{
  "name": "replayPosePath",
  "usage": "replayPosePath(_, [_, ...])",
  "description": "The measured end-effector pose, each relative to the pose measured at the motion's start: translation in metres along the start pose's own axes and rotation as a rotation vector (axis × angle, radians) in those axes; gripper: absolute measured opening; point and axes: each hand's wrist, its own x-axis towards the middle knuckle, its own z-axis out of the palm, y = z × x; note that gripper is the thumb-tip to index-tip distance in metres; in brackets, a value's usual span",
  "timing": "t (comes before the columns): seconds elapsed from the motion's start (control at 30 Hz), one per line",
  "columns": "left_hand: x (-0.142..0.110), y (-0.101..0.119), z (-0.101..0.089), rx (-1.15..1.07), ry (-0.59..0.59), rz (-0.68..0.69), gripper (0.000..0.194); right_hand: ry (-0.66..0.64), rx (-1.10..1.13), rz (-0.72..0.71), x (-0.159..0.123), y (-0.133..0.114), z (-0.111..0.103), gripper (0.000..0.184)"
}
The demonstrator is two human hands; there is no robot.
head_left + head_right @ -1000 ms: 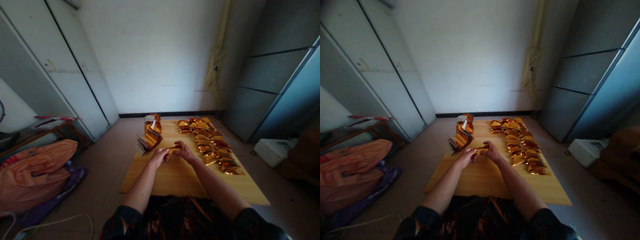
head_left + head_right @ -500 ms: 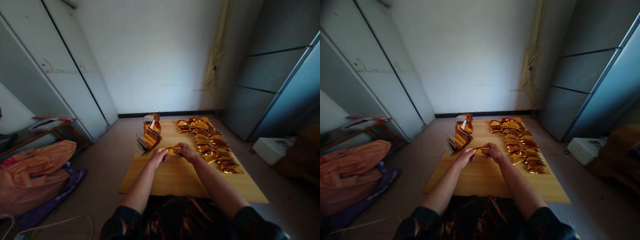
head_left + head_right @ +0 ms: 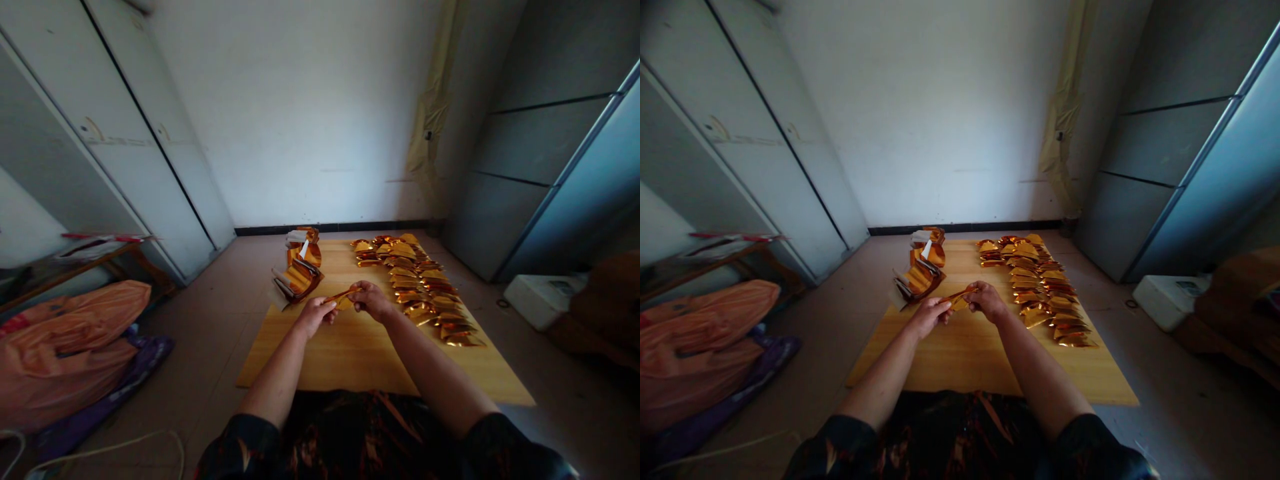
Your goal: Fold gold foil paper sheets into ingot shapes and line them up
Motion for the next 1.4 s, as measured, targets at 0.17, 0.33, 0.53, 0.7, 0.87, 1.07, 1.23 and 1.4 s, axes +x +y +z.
replayPosePath(0.17, [-0.002,0.004,0.003,0.132,0.016,0.044,0.029,-0.029,-0.035,-0.019,-0.002,0.001,-0.003,0.039])
replayPosePath(0.33, [0.000,0.004,0.005,0.256,0.081,0.026,0.026,0.015,-0.173,-0.048,-0.001,0.000,-0.003,0.032])
replayPosePath(0.53, [-0.001,0.003,0.009,0.229,0.109,0.017,0.025,0.047,-0.145,0.020,-0.004,0.000,-0.005,0.031])
replayPosePath(0.7, [-0.001,0.005,0.011,0.195,0.118,0.036,0.018,0.098,-0.092,0.017,-0.002,0.003,-0.007,0.025])
replayPosePath(0.87, [-0.002,0.007,0.012,0.187,0.146,0.004,0.015,0.123,-0.141,-0.010,0.001,0.004,-0.006,0.019])
replayPosePath(1.07, [-0.002,0.008,0.015,0.199,0.197,-0.074,0.018,0.166,-0.323,0.021,-0.002,0.001,-0.002,0.010])
replayPosePath(1.23, [-0.003,0.011,0.015,0.123,0.156,-0.137,0.014,0.153,-0.441,-0.081,-0.005,-0.004,0.001,0.010])
replayPosePath(1.4, [-0.004,0.014,0.010,-0.016,0.084,-0.322,0.012,0.133,-0.445,-0.167,-0.006,-0.004,0.003,0.013])
